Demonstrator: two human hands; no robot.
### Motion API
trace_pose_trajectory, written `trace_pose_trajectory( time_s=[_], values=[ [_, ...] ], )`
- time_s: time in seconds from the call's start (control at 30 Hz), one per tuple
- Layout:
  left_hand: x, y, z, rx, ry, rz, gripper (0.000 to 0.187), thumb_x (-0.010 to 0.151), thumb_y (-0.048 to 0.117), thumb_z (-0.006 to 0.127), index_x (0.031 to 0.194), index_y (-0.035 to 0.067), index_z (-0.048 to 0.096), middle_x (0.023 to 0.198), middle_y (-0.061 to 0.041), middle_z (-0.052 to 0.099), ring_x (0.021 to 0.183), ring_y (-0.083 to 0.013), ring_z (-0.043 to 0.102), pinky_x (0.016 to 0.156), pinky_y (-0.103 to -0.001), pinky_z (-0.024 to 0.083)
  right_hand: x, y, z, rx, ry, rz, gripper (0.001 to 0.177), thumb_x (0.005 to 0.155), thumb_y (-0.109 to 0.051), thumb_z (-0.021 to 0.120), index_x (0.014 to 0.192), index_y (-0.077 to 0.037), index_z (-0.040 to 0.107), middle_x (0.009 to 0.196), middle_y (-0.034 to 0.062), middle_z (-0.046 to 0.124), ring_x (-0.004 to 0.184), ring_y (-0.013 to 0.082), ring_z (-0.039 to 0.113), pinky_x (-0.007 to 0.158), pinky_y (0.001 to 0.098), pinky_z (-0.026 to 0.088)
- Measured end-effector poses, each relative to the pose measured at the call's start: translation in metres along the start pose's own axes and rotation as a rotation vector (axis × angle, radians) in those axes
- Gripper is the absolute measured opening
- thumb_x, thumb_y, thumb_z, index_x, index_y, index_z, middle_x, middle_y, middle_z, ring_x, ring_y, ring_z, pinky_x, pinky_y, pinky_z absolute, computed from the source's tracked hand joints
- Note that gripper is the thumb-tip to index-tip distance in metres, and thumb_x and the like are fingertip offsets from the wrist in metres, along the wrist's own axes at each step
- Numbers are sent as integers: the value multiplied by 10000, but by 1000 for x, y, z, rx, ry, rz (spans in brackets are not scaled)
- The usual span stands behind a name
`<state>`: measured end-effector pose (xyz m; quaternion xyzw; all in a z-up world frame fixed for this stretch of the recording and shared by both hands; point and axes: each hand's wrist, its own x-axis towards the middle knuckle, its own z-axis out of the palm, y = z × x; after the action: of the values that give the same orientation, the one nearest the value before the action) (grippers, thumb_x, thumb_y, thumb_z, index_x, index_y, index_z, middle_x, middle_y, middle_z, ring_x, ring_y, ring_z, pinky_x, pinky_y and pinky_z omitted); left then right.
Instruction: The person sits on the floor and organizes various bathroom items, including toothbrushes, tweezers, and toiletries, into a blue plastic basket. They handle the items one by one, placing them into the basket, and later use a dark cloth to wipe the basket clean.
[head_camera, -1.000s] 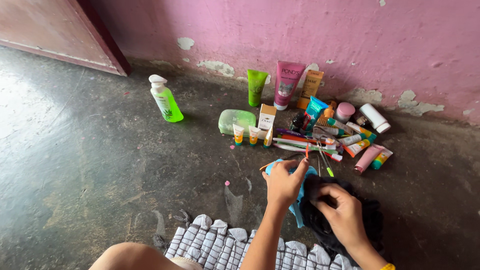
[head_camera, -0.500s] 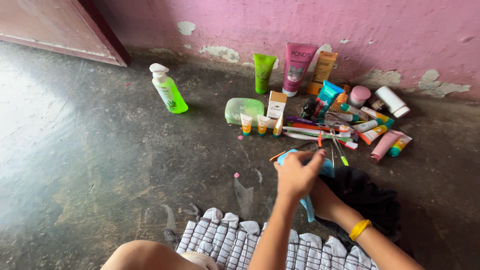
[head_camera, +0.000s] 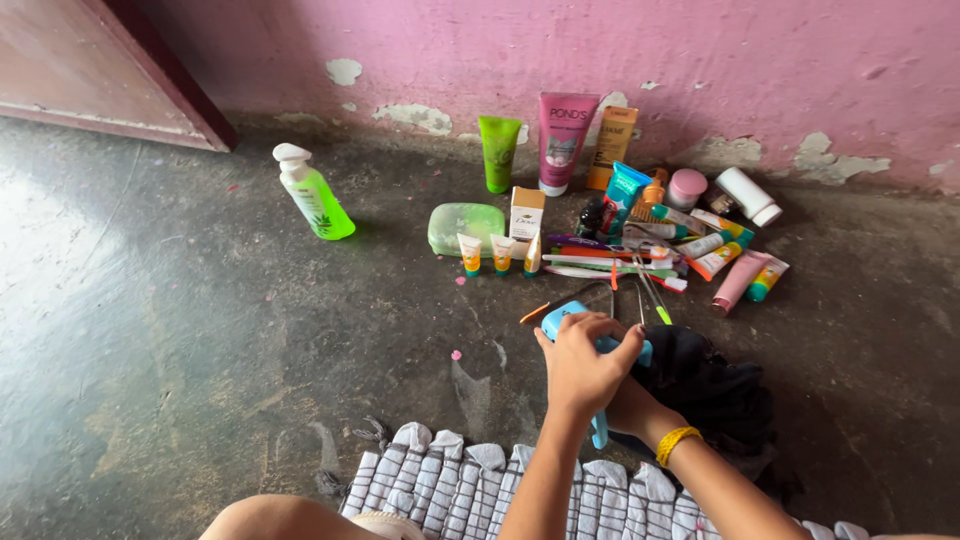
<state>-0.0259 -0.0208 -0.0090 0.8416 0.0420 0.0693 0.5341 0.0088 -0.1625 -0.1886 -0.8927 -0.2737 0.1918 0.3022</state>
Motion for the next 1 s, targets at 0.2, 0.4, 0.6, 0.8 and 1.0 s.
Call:
trace_pose_trajectory(
  time_s=[0.2,0.4,0.6,0.8,1.0],
  values=[
    [20,-5,-1,-11,47,-105,519,842,584,674,970,95,791,1175,-125,718,1212,-345,609,1154,-762,68,-29,-79,-63,-113,-152,138,497,849,24,570,1341,-37,529,1378,187,590,1332,335,528,1105,385,441],
    [28,2,-8,-77,-60,-237,573,824,595,628,1044,97,809,1085,-127,772,1170,-355,664,1162,-747,56,-78,-126,-121,-343,-174,-182,480,764,85,566,1234,-6,603,1280,186,614,1216,363,558,1000,449,457],
    [33,-3,-7,-109,-35,-245,606,829,614,628,1040,74,804,1017,-116,775,1102,-332,695,1184,-664,104,-142,-102,-176,-346,-117,116,516,721,93,547,1138,-157,720,1186,57,703,1133,281,661,946,406,529],
    [34,-19,3,-175,16,-134,502,857,493,702,995,19,786,887,-137,789,890,-238,760,838,-329,551,-168,-90,-233,-90,827,165,423,702,97,598,1106,-10,662,1066,178,710,1031,364,699,853,420,540],
    [37,-31,10,-154,-33,-55,496,918,430,696,931,-61,770,773,-169,724,768,-189,661,742,-336,518,-155,-93,-221,-216,690,328,405,764,1,661,1157,-94,678,1161,119,710,1027,351,693,854,430,561]
  ],
)
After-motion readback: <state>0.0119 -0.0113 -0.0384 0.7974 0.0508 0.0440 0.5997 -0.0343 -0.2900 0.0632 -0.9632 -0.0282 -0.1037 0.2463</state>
